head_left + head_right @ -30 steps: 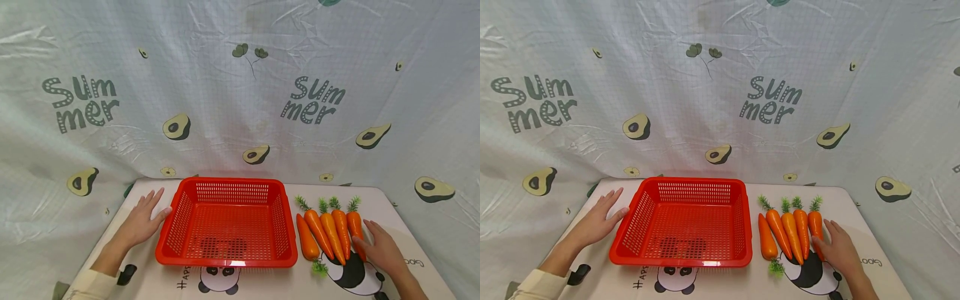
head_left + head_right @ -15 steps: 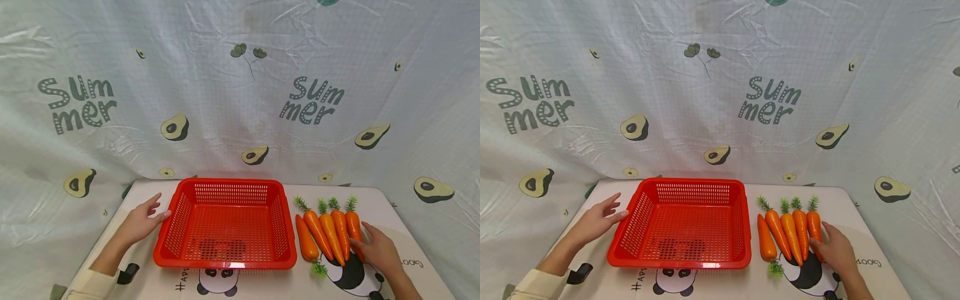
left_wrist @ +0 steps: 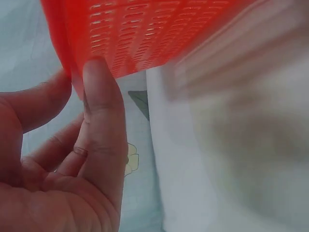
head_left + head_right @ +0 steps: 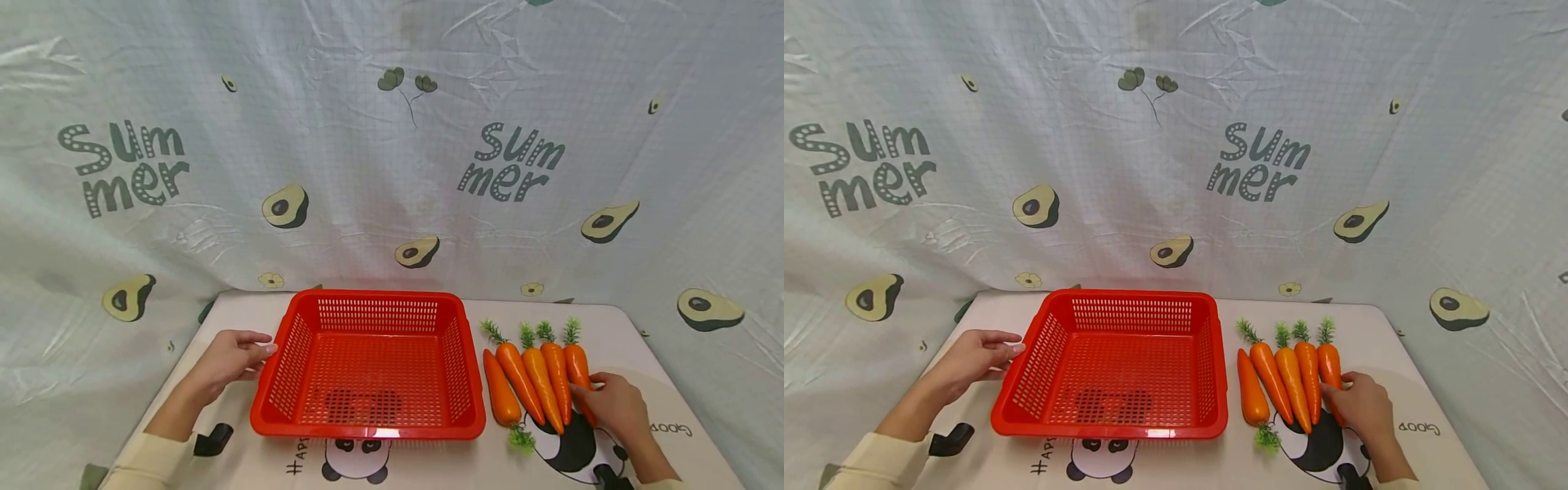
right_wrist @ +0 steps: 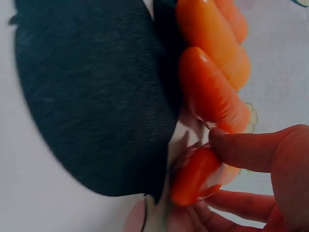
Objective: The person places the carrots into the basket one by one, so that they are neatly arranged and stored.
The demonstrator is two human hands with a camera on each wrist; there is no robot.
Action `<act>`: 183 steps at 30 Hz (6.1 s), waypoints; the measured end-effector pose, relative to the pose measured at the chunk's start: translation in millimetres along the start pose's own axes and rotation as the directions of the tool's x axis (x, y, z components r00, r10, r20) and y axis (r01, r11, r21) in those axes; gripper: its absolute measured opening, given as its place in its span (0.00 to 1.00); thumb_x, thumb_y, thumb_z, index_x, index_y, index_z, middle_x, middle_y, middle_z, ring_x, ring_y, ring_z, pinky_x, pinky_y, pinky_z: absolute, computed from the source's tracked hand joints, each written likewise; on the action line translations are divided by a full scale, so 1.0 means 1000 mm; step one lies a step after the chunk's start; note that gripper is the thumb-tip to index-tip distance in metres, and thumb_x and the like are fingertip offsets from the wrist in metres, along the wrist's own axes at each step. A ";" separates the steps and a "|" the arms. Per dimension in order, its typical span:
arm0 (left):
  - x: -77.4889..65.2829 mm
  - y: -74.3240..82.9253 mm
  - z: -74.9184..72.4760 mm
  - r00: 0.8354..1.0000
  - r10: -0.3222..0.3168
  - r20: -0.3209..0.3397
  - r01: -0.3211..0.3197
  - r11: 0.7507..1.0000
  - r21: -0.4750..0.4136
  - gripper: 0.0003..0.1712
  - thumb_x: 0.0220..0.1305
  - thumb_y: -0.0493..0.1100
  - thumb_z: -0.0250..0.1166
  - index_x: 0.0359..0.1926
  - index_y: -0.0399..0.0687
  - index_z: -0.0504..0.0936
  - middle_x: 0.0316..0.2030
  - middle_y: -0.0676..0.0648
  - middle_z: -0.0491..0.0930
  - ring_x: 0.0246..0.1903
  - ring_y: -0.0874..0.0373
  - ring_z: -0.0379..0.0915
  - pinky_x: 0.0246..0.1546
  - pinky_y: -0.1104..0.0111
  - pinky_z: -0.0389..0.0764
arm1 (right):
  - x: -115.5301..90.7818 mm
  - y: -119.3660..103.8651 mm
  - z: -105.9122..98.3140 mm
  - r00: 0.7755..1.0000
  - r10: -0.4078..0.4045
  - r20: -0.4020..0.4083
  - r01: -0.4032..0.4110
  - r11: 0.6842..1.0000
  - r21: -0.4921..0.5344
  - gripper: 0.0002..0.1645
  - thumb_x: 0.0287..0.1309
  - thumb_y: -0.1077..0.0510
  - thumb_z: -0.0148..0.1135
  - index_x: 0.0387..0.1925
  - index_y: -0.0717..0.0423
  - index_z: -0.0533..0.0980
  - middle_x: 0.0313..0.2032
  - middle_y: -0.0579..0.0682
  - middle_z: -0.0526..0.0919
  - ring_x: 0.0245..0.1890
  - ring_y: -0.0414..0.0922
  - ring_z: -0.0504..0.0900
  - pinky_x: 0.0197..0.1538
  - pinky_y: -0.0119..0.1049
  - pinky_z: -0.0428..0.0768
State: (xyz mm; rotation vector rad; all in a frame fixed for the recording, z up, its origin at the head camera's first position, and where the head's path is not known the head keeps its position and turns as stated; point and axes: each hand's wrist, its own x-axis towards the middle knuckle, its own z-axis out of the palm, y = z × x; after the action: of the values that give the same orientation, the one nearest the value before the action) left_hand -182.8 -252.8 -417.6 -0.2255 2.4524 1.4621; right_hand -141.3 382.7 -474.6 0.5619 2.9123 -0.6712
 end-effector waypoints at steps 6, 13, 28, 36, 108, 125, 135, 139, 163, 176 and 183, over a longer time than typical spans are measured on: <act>-0.001 0.001 0.002 1.000 -0.018 0.005 0.019 1.000 -0.021 0.30 0.76 0.43 0.62 0.69 0.27 0.70 0.49 0.36 0.86 0.37 0.56 0.84 0.40 0.62 0.91 | -0.002 -0.005 -0.006 1.000 0.023 0.020 -0.023 1.000 0.014 0.32 0.58 0.47 0.69 0.43 0.78 0.79 0.27 0.60 0.83 0.27 0.50 0.78 0.27 0.37 0.74; -0.001 -0.002 0.004 0.999 -0.008 0.035 0.011 0.998 -0.064 0.30 0.76 0.44 0.62 0.69 0.27 0.70 0.52 0.35 0.85 0.40 0.55 0.86 0.42 0.60 0.91 | -0.005 -0.005 -0.010 0.997 0.078 0.027 -0.079 0.997 0.011 0.28 0.57 0.51 0.69 0.39 0.76 0.78 0.24 0.57 0.79 0.26 0.50 0.76 0.27 0.36 0.73; 0.000 -0.002 0.002 0.998 -0.012 0.062 0.018 0.995 -0.095 0.31 0.77 0.38 0.59 0.74 0.27 0.63 0.44 0.42 0.87 0.38 0.56 0.86 0.40 0.59 0.91 | -0.007 -0.013 -0.021 1.000 -0.010 -0.007 0.010 0.999 0.034 0.32 0.63 0.56 0.65 0.56 0.82 0.72 0.42 0.74 0.81 0.30 0.52 0.77 0.28 0.38 0.80; 0.003 0.002 0.000 0.996 -0.026 0.080 0.031 0.997 -0.068 0.32 0.78 0.40 0.58 0.74 0.27 0.63 0.48 0.38 0.85 0.40 0.56 0.85 0.41 0.58 0.91 | -0.012 -0.028 -0.028 0.995 -0.093 -0.040 0.094 0.995 0.026 0.30 0.66 0.57 0.63 0.58 0.81 0.73 0.43 0.74 0.83 0.33 0.54 0.78 0.30 0.38 0.77; 0.003 0.004 0.008 0.996 -0.054 0.070 0.062 0.991 -0.115 0.21 0.76 0.36 0.58 0.63 0.28 0.71 0.42 0.42 0.87 0.35 0.55 0.84 0.37 0.59 0.91 | 0.003 -0.126 -0.037 0.828 -0.557 0.061 0.555 0.830 0.059 0.23 0.64 0.64 0.68 0.58 0.72 0.79 0.45 0.63 0.86 0.35 0.47 0.79 0.44 0.49 0.86; 0.002 0.006 0.003 0.995 -0.078 0.070 0.085 0.991 -0.100 0.21 0.76 0.36 0.57 0.64 0.29 0.70 0.43 0.41 0.86 0.35 0.55 0.83 0.38 0.60 0.90 | 0.011 -0.147 -0.035 0.783 -0.616 0.091 0.609 0.788 0.090 0.20 0.65 0.64 0.67 0.58 0.66 0.81 0.41 0.57 0.86 0.32 0.45 0.76 0.33 0.36 0.79; 0.003 0.007 0.004 0.994 -0.080 0.070 0.087 0.991 -0.101 0.21 0.75 0.35 0.56 0.63 0.28 0.71 0.42 0.42 0.86 0.34 0.55 0.83 0.37 0.61 0.90 | 0.017 -0.157 -0.034 0.746 -0.656 0.110 0.651 0.754 0.087 0.21 0.65 0.63 0.67 0.58 0.65 0.81 0.43 0.56 0.87 0.35 0.46 0.77 0.40 0.39 0.80; 0.003 0.008 0.004 0.994 -0.082 0.070 0.088 0.991 -0.099 0.21 0.75 0.35 0.56 0.63 0.28 0.71 0.43 0.42 0.86 0.35 0.55 0.83 0.38 0.61 0.90 | 0.020 -0.161 -0.032 0.731 -0.674 0.109 0.669 0.739 0.080 0.22 0.66 0.62 0.67 0.59 0.65 0.81 0.44 0.57 0.87 0.35 0.46 0.77 0.41 0.39 0.80; 0.003 0.007 0.004 0.994 -0.086 0.066 0.093 0.991 -0.097 0.20 0.76 0.36 0.57 0.63 0.28 0.71 0.45 0.38 0.84 0.35 0.54 0.83 0.39 0.59 0.91 | 0.024 -0.198 -0.022 0.653 -0.751 0.095 0.739 0.660 0.137 0.18 0.67 0.65 0.65 0.57 0.65 0.82 0.44 0.57 0.87 0.35 0.45 0.78 0.42 0.40 0.81; 0.003 0.007 0.004 0.995 -0.084 0.060 0.089 0.992 -0.089 0.20 0.77 0.36 0.57 0.63 0.29 0.72 0.44 0.39 0.84 0.34 0.55 0.84 0.38 0.60 0.91 | 0.022 -0.219 -0.013 0.634 -0.767 0.095 0.751 0.641 0.162 0.21 0.65 0.65 0.67 0.58 0.67 0.81 0.46 0.59 0.88 0.37 0.46 0.80 0.46 0.44 0.84; 0.003 0.005 0.004 0.995 -0.083 0.059 0.088 0.992 -0.091 0.20 0.77 0.37 0.57 0.62 0.29 0.72 0.44 0.39 0.85 0.33 0.55 0.84 0.37 0.60 0.91 | 0.021 -0.229 -0.010 0.612 -0.784 0.104 0.768 0.621 0.160 0.20 0.66 0.65 0.66 0.58 0.67 0.82 0.47 0.60 0.88 0.39 0.48 0.82 0.50 0.50 0.86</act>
State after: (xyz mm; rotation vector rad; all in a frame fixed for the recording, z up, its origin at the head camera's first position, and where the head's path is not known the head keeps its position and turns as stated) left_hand -186.0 -246.7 -416.3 -0.3016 2.3042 1.5274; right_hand -246.6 202.5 -377.2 -0.8194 2.8630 -0.8759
